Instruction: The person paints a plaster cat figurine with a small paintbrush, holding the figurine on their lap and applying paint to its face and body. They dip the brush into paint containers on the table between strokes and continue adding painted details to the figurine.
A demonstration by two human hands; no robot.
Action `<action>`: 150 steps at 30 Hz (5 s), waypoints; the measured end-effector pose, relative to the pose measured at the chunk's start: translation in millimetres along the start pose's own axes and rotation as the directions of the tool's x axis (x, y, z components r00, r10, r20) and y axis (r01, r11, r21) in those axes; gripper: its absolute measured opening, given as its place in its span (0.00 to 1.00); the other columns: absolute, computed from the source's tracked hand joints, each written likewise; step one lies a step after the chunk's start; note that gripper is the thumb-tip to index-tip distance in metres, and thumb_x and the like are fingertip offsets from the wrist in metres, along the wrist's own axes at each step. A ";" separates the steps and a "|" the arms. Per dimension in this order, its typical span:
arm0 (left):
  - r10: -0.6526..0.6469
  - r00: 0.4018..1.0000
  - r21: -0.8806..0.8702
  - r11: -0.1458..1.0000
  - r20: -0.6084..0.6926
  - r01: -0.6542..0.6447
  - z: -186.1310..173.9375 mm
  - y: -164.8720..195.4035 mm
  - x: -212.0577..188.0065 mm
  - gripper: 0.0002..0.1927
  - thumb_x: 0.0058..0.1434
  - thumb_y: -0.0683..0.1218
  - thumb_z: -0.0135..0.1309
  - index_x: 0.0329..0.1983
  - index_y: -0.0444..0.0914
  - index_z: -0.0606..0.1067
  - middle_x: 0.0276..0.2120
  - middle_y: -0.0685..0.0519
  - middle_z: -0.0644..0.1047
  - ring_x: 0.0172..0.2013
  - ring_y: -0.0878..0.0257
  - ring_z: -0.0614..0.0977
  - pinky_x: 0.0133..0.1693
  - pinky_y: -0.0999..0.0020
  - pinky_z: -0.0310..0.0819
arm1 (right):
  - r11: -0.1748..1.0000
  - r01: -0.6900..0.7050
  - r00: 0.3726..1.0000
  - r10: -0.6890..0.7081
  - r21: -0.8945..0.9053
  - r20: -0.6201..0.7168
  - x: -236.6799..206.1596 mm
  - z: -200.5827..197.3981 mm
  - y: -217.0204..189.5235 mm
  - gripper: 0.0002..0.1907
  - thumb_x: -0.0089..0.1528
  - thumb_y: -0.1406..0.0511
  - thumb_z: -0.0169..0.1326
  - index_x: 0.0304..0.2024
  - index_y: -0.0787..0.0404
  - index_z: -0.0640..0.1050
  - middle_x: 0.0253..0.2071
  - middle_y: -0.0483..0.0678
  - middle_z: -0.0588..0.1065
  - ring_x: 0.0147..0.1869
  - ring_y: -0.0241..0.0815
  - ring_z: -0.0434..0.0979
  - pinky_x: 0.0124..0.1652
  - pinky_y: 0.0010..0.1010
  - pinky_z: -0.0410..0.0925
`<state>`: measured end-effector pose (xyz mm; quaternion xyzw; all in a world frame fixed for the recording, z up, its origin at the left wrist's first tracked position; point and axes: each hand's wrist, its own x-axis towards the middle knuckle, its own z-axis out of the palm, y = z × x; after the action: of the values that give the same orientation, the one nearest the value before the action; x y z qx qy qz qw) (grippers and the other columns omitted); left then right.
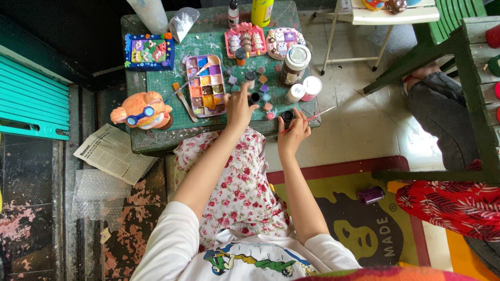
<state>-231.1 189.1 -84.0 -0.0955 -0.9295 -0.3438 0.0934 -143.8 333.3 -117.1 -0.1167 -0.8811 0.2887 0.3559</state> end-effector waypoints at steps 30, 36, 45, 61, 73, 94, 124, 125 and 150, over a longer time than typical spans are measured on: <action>-0.019 0.998 -0.237 0.971 0.068 0.034 -79.1 -78.9 -154.7 0.10 0.66 0.50 0.57 0.39 0.38 0.80 0.37 0.52 0.79 0.40 0.54 0.81 0.41 0.60 0.73 | 0.549 -0.520 0.779 -0.009 0.654 0.627 -82.2 -76.4 -35.5 0.06 0.74 0.69 0.46 0.45 0.67 0.71 0.40 0.54 0.79 0.43 0.38 0.80 0.39 0.28 0.72; -0.021 0.995 -0.253 0.966 0.095 0.044 -79.9 -85.5 -156.7 0.10 0.69 0.51 0.55 0.41 0.41 0.81 0.40 0.54 0.81 0.41 0.58 0.81 0.43 0.61 0.74 | 0.495 -0.620 0.717 0.043 0.608 0.696 -76.2 -59.1 -52.1 0.07 0.71 0.68 0.49 0.39 0.63 0.66 0.37 0.52 0.80 0.39 0.36 0.81 0.34 0.26 0.72; -0.088 0.956 -0.225 0.962 0.278 0.154 -96.9 -79.2 -160.6 0.14 0.72 0.49 0.45 0.58 0.47 0.75 0.42 0.58 0.86 0.23 0.58 0.80 0.23 0.64 0.68 | 0.577 -0.598 0.750 0.157 0.557 0.643 -79.1 -48.8 -51.8 0.10 0.71 0.67 0.52 0.39 0.64 0.66 0.33 0.52 0.79 0.33 0.36 0.79 0.27 0.28 0.71; 0.075 0.990 -0.374 0.927 0.118 -0.025 -104.5 -84.9 -181.1 0.15 0.74 0.45 0.46 0.62 0.40 0.65 0.47 0.55 0.85 0.36 0.54 0.86 0.37 0.61 0.78 | 0.719 -0.391 0.836 0.017 0.574 0.549 -73.8 -62.4 -55.5 0.06 0.71 0.71 0.51 0.44 0.65 0.66 0.36 0.53 0.77 0.36 0.37 0.78 0.35 0.28 0.73; -0.021 0.984 -0.572 0.811 0.176 0.120 -97.7 -83.4 -168.6 0.15 0.71 0.47 0.51 0.59 0.39 0.69 0.52 0.51 0.82 0.52 0.56 0.84 0.52 0.63 0.78 | 0.176 -0.490 0.851 0.309 0.854 0.425 -32.9 -103.9 -12.2 0.11 0.74 0.66 0.46 0.52 0.69 0.73 0.46 0.58 0.79 0.50 0.46 0.82 0.46 0.36 0.77; 0.112 0.992 -0.344 0.931 -0.059 -0.125 -23.4 -68.1 -55.0 0.14 0.64 0.44 0.62 0.51 0.37 0.75 0.46 0.49 0.82 0.50 0.52 0.82 0.54 0.58 0.73 | 0.986 0.111 0.909 -0.151 0.123 0.390 32.8 -47.3 27.7 0.05 0.67 0.69 0.56 0.39 0.63 0.72 0.36 0.52 0.73 0.43 0.51 0.73 0.41 0.43 0.68; 0.023 1.000 -0.494 0.869 0.020 -0.010 -60.4 -94.0 -82.6 0.15 0.67 0.41 0.58 0.55 0.36 0.74 0.51 0.49 0.81 0.52 0.60 0.82 0.55 0.63 0.76 | 0.177 -0.681 0.721 0.336 0.711 0.606 18.4 -58.3 63.5 0.08 0.73 0.67 0.48 0.37 0.60 0.71 0.32 0.48 0.77 0.31 0.32 0.73 0.30 0.23 0.65; -0.015 1.000 -0.510 0.860 0.025 0.026 -69.4 -96.5 -88.1 0.15 0.67 0.42 0.58 0.55 0.37 0.75 0.50 0.50 0.82 0.51 0.60 0.83 0.53 0.64 0.75 | 0.154 -0.690 0.709 0.341 0.707 0.617 16.6 -62.4 58.4 0.08 0.73 0.67 0.48 0.37 0.60 0.71 0.32 0.48 0.77 0.31 0.32 0.73 0.30 0.24 0.64; -0.257 0.909 -0.468 0.880 -0.327 0.081 -184.4 -202.3 -160.5 0.56 0.55 0.43 0.73 0.78 0.38 0.48 0.72 0.42 0.60 0.73 0.49 0.63 0.67 0.48 0.60 | 0.702 -0.390 0.913 0.212 0.596 0.348 -11.7 -58.5 45.5 0.06 0.73 0.71 0.55 0.46 0.63 0.70 0.44 0.54 0.81 0.44 0.35 0.78 0.39 0.23 0.68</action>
<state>-105.4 -101.1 -110.5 0.0372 -0.7952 -0.5654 0.2159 -94.7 390.1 -116.7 -0.0905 -0.7303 0.6450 0.2060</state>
